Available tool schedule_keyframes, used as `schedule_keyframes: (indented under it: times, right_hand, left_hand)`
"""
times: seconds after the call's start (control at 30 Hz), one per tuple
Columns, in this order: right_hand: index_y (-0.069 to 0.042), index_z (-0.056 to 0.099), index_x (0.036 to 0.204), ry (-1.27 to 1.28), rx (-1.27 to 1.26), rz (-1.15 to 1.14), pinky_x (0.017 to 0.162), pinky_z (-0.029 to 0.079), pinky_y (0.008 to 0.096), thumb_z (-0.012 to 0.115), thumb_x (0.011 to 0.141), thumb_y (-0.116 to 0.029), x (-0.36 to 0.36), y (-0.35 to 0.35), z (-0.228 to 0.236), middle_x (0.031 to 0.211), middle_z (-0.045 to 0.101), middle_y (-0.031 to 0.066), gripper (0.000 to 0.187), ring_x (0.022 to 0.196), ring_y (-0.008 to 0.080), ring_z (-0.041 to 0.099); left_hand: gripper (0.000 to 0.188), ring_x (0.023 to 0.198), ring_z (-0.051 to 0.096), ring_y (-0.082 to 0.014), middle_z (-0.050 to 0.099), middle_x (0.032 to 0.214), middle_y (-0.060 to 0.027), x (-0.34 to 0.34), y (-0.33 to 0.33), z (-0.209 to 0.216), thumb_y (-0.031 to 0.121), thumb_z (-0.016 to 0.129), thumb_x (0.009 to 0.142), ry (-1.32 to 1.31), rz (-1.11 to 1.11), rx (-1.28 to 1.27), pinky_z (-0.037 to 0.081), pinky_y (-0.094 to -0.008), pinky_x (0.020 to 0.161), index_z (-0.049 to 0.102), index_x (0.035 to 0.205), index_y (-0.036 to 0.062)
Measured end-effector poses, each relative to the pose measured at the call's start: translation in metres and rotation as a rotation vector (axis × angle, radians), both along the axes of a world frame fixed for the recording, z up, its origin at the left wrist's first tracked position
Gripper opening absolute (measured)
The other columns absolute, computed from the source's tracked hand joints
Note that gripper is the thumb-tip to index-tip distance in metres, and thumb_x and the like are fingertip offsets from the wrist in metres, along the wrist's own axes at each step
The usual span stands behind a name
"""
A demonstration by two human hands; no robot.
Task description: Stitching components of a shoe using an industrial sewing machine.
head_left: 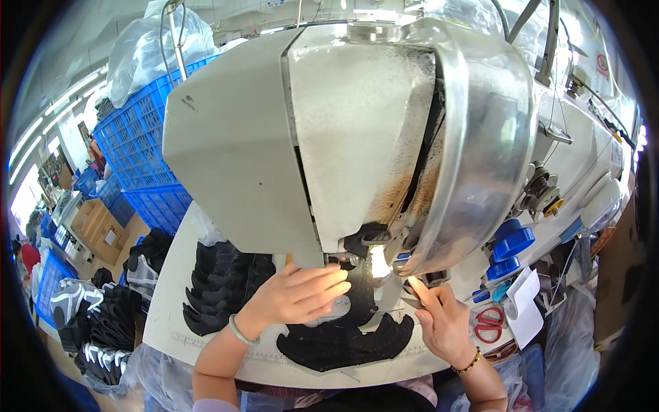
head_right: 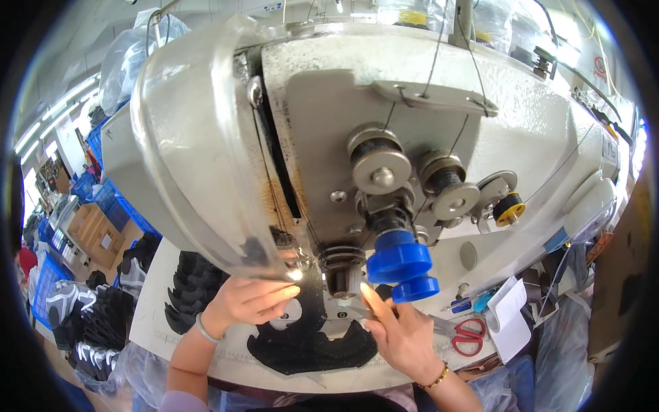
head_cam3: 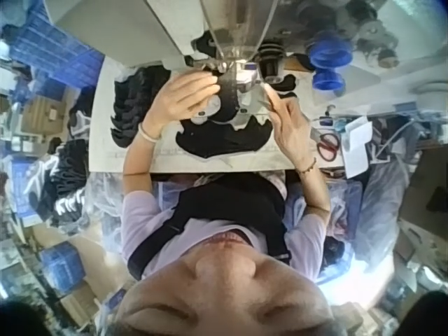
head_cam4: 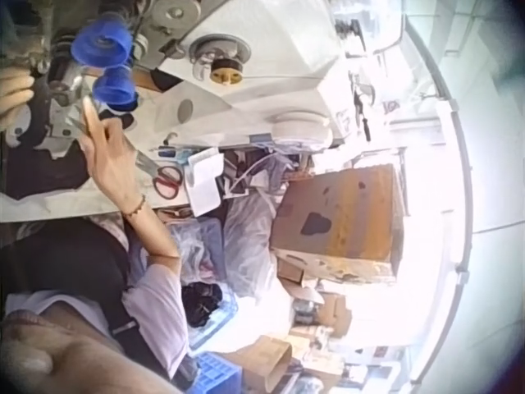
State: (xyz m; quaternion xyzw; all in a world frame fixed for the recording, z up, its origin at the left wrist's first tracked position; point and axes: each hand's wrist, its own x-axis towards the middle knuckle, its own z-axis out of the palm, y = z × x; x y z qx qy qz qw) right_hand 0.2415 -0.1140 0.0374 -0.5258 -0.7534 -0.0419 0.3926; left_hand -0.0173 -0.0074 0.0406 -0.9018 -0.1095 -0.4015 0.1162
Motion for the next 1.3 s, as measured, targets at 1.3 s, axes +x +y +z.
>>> schedule_keyframes:
  times: [1.3]
  right_hand:
    - [-0.019, 0.065, 0.092, -0.276, 0.226, 0.086, 0.055, 0.046, 0.0352, 0.070, 0.070, -0.029, 0.000, 0.036, 0.006, 0.078, 0.061, 0.0001, 0.025, 0.060, 0.0194, 0.058]
  left_hand:
    - [0.036, 0.092, 0.065, -0.0115, 0.064, 0.100, 0.0052, 0.015, -0.010, 0.007, 0.001, 0.068, 0.065, -0.025, 0.133, -0.072, 0.052, -0.0246, 0.069, 0.070, 0.099, 0.0130]
